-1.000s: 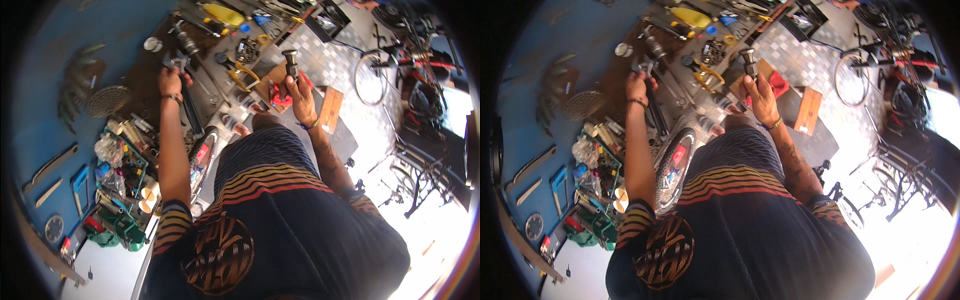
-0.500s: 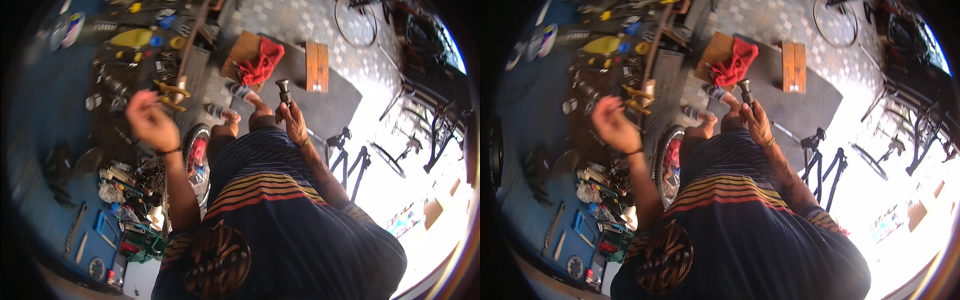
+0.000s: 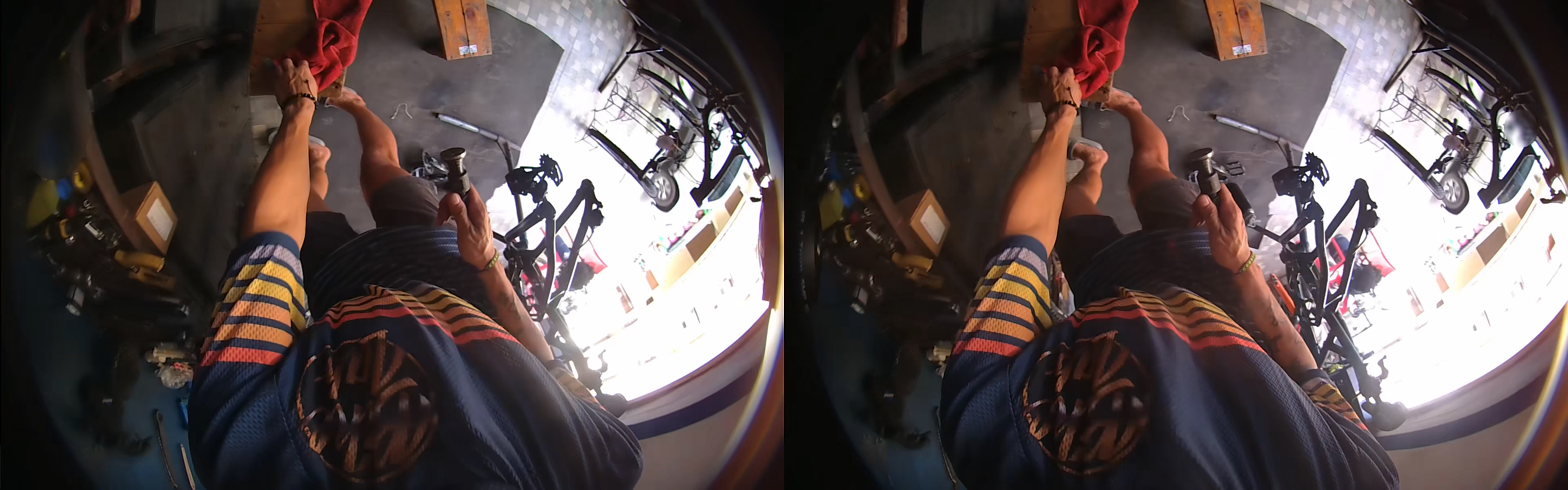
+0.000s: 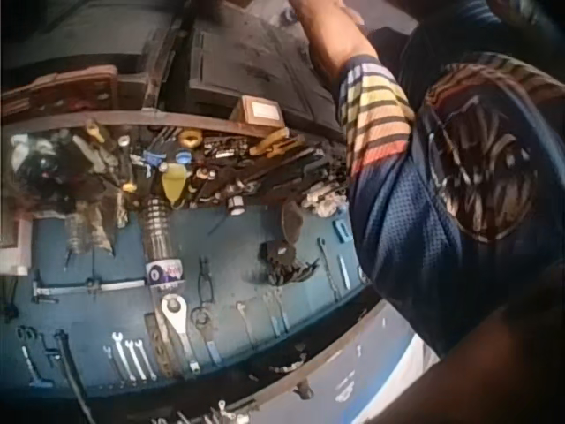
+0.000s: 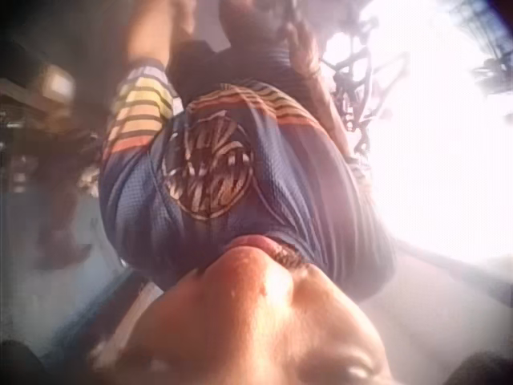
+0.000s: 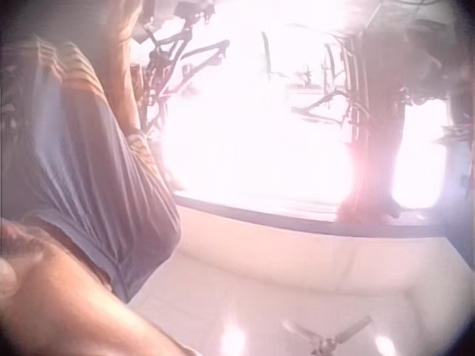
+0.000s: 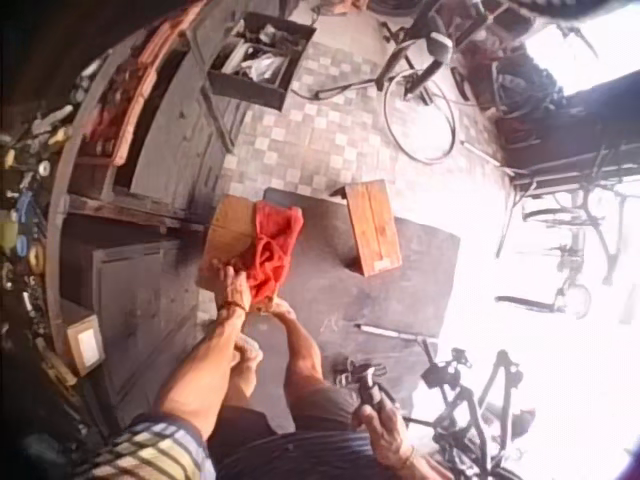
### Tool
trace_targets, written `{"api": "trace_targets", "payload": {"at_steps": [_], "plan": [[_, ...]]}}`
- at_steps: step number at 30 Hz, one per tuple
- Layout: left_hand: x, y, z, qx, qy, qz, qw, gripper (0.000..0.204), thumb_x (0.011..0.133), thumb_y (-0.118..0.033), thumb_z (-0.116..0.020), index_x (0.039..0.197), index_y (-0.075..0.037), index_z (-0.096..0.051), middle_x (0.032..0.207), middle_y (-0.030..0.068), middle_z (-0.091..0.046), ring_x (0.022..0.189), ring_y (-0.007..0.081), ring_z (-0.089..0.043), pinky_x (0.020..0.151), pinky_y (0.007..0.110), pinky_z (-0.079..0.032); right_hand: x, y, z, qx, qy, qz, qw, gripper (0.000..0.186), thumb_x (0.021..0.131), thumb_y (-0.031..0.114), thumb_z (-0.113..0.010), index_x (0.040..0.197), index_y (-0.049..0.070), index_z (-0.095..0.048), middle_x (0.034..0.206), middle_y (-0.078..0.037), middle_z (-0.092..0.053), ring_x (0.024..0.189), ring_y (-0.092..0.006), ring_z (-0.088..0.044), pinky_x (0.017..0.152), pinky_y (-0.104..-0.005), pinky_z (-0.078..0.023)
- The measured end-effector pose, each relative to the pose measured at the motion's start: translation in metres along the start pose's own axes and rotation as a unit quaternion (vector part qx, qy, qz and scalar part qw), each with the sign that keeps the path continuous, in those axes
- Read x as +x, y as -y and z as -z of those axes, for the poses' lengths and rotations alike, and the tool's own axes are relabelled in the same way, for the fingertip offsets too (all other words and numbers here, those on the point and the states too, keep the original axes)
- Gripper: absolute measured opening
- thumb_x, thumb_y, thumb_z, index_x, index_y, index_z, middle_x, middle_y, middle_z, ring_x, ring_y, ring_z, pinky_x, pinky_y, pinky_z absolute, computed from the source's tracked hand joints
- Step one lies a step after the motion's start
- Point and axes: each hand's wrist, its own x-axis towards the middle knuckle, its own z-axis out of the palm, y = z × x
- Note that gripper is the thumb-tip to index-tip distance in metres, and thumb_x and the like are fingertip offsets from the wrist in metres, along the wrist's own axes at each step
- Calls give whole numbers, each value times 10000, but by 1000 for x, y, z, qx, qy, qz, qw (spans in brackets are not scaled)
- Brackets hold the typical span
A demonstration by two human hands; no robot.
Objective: The person sits on the floor and works on a bicycle crankset, handling small parts and tools. They then stand, move to a workbench, and use a red cloth to wipe a tool before placing it back on the bench.
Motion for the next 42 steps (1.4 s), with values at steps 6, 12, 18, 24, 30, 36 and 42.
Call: {"api": "trace_targets", "payload": {"at_steps": [6, 12, 18, 24, 30, 36, 42], "plan": [[-80, -44, 181, -544, -18, 89, 834, 168, 942, -208, -576, 992, -51, -606, 957, 112, -602, 961, 251, -606, 889, 402, -479, 10, 34, 11, 2, 20, 79, 997, 446, 1079, 453, -518, 1093, 12, -578, 763, -80, -645, 729, -193, -642, 706, -341, -498], [-242, -12, 416, -898, -91, 87, 421, 475, 886, -79, -566, 1351, 15, -569, 1284, 134, -639, 1250, 279, -587, 1135, 449, -427, 14, 120, 13, -26, 116, 232, 965, 414, 1087, 427, -518, 1078, 15, -554, 787, -46, -612, 744, -130, -590, 728, -292, -482], [-393, 52, 501, -814, -421, -15, 399, 440, 928, -138, -624, 1348, -10, -587, 1301, 130, -642, 1277, 275, -579, 1132, 447, -428, -2, 210, -2, -17, 186, 391, 901, 486, 1079, 452, -526, 1203, -18, -538, 805, -36, -605, 747, -129, -586, 725, -285, -482], [-418, -21, 499, -555, -492, 157, 652, 357, 918, -129, -644, 1263, -36, -628, 1222, 100, -654, 1176, 258, -617, 1068, 448, -459, -44, 266, -66, -165, 290, 534, 777, 367, 1049, 330, -607, 1115, -25, -543, 728, -131, -552, 693, -190, -589, 642, -363, -464], [-504, -60, 526, -225, -326, 249, 884, 275, 908, -120, -665, 1177, -62, -670, 1144, 70, -667, 1075, 240, -655, 1004, 449, -490, -156, 267, -137, -322, 451, 647, 523, 322, 991, 350, -663, 976, 48, -553, 755, -205, -619, 744, -425, -649, 665, -488, -489], [-562, -86, 404, -238, -474, 330, 781, 205, 945, -143, -658, 1129, -52, -668, 899, 68, -648, 822, 173, -620, 779, 327, -508, -209, 219, -163, -441, 553, 631, 318, 423, 985, 454, -632, 1003, 32, -606, 705, -166, -657, 710, -420, -659, 698, -501, -511], [-589, -114, 429, -710, -525, 337, 326, 333, 1098, -305, -523, 1189, 0, -624, 970, 14, -621, 891, 133, -554, 785, 282, -472, -159, 159, -193, -373, 661, 416, 501, 501, 947, 266, -716, 1368, 30, -578, 1368, -151, -650, 1238, -263, -635, 1036, -419, -509]]}}
